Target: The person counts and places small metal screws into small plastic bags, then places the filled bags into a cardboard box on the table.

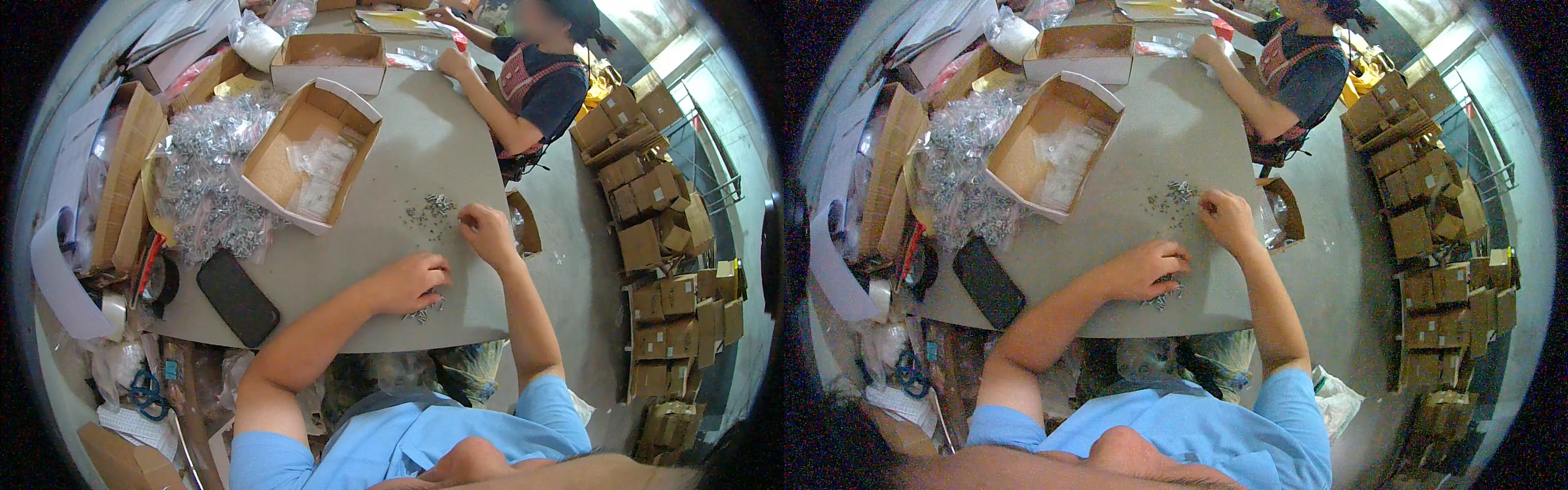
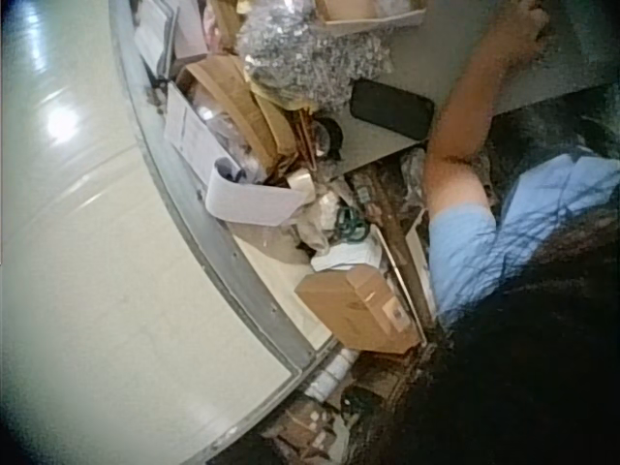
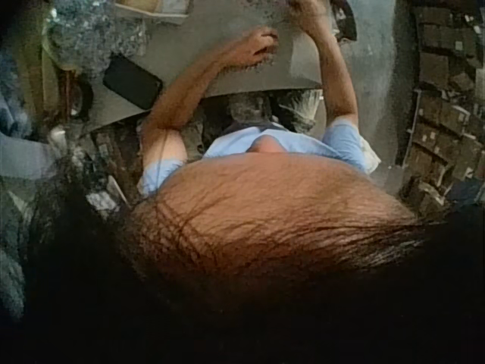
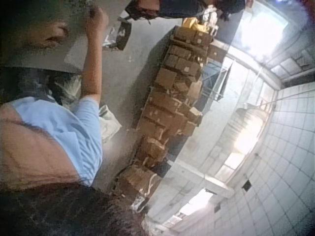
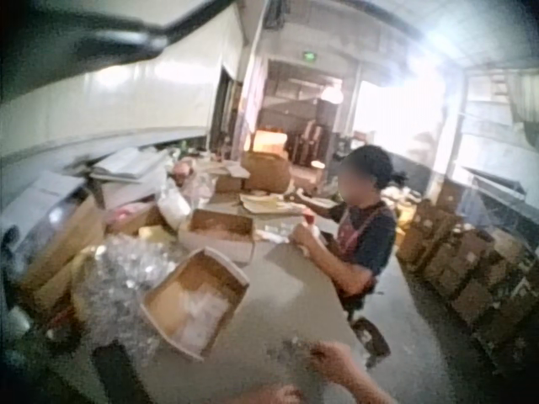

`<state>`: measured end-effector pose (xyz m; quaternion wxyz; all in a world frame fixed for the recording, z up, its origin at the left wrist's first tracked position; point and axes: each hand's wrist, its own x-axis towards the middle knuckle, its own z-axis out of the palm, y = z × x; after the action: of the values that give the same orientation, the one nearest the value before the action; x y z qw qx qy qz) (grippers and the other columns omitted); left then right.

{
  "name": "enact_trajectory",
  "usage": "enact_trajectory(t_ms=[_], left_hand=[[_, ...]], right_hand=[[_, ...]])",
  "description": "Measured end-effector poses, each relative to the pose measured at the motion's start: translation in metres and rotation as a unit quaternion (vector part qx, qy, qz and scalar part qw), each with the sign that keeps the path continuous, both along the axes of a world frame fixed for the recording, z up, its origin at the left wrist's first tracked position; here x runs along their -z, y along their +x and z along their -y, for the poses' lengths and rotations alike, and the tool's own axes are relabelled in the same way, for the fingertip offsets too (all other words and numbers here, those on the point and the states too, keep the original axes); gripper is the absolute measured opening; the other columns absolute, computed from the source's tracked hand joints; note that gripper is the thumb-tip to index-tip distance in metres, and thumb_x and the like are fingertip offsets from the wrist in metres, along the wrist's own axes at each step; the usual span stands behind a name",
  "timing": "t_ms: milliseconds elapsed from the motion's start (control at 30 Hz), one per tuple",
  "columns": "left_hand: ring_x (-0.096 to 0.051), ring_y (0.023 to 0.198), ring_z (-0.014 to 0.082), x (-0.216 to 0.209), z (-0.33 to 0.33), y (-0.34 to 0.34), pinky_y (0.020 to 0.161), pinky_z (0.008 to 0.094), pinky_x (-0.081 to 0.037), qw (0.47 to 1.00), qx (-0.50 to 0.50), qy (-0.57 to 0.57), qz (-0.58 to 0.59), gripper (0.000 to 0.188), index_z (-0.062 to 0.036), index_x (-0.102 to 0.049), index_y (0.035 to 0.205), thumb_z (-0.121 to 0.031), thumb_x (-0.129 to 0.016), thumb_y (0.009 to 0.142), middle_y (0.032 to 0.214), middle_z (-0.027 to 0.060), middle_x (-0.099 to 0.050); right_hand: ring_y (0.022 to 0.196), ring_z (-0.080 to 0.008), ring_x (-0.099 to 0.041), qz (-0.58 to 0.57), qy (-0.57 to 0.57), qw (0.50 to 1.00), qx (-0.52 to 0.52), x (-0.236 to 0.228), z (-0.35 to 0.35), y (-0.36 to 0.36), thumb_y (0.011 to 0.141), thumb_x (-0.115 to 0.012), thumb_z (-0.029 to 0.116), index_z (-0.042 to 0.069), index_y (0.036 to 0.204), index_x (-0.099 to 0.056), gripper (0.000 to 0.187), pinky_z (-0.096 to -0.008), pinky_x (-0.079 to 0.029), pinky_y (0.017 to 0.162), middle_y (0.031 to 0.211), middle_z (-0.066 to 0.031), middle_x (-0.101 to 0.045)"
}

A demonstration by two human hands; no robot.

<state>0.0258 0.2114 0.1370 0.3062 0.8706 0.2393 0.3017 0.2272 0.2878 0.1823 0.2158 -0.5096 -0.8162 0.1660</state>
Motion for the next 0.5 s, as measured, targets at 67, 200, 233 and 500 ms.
enact_trajectory(t_ms=[67,200,233,500], left_hand=[[-0.050,0.108,0.0336,-0.002,0.000,-0.001,0.094,0.0415,-0.042,0.999,-0.020,-0.032,0.011,0.033,-0.0034,-0.060,0.105,-0.016,-0.069,0.076,0.119,0.0142,-0.052],[-0.047,0.115,0.0383,-0.001,0.000,0.001,0.099,0.0431,-0.040,0.999,-0.044,-0.020,0.007,0.040,-0.0020,-0.056,0.113,-0.017,-0.069,0.078,0.129,0.0210,-0.045],[-0.047,0.114,0.0379,0.008,0.001,0.003,0.099,0.0421,-0.040,0.999,-0.052,-0.008,0.013,0.040,-0.0022,-0.057,0.113,-0.017,-0.069,0.078,0.129,0.0219,-0.045],[-0.046,0.118,0.0375,0.003,-0.004,0.000,0.101,0.0423,-0.038,0.998,-0.055,0.020,-0.012,0.037,-0.0033,-0.063,0.110,-0.021,-0.069,0.078,0.130,0.0215,-0.047]], right_hand=[[0.071,-0.0256,-0.064,-0.007,-0.095,0.995,-0.014,-0.010,0.017,0.003,0.074,-0.066,0.009,0.003,0.089,-0.063,0.016,-0.0344,-0.050,0.066,0.079,-0.0138,-0.065],[0.069,-0.0182,-0.063,-0.059,-0.214,0.969,-0.111,-0.012,0.026,0.007,0.074,-0.071,0.011,0.001,0.092,-0.063,0.023,-0.0316,-0.050,0.065,0.078,-0.0131,-0.066],[0.070,-0.0176,-0.063,-0.077,-0.228,0.966,-0.089,-0.007,0.015,0.009,0.073,-0.073,0.012,0.001,0.093,-0.064,0.025,-0.0317,-0.050,0.066,0.078,-0.0128,-0.066],[0.077,-0.0254,-0.065,0.003,-0.144,0.983,-0.112,-0.026,-0.020,-0.002,0.070,-0.075,0.018,0.002,0.096,-0.067,0.031,-0.0354,-0.051,0.072,0.082,-0.0149,-0.067]])
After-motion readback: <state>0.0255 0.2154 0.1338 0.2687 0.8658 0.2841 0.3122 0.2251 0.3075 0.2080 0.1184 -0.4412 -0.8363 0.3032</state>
